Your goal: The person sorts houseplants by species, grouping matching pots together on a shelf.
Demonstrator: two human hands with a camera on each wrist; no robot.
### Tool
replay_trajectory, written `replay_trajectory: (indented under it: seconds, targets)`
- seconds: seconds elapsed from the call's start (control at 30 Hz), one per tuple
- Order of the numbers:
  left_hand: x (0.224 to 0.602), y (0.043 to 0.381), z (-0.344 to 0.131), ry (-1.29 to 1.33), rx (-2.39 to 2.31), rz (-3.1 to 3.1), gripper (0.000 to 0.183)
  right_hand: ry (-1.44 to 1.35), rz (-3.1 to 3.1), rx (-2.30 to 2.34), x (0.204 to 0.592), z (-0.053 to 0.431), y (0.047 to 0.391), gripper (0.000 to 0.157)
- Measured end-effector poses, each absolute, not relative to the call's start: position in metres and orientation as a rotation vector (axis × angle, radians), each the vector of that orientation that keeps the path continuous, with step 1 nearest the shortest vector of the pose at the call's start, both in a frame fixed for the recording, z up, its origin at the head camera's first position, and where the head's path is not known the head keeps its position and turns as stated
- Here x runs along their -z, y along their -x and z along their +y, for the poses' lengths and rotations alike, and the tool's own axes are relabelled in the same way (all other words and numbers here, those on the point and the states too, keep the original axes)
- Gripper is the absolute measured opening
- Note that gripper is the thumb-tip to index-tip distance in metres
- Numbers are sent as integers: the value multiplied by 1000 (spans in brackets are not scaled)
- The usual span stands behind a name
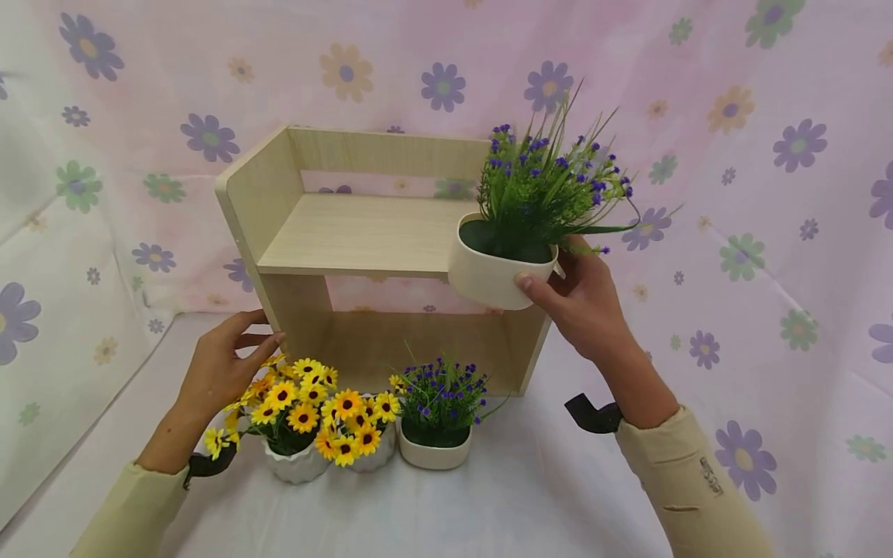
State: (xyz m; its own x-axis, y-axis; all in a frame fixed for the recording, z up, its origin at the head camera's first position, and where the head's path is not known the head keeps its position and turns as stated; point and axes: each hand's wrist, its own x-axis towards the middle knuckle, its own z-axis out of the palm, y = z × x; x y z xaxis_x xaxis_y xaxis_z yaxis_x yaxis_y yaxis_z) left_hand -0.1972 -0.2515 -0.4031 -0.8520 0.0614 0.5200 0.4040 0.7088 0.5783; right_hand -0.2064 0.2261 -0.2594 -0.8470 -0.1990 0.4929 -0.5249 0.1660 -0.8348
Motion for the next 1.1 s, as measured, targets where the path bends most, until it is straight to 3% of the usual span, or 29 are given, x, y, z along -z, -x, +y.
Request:
replay_trajectory:
  seconds: [0.47,1.1]
  targets:
    - [403,195,-254,383,980,-2433,47,-569,-2332,-1512,254,207,214,69]
    - [404,197,-252,365,967,-2434,46,-490,-2354,-1556,248,196,229,72]
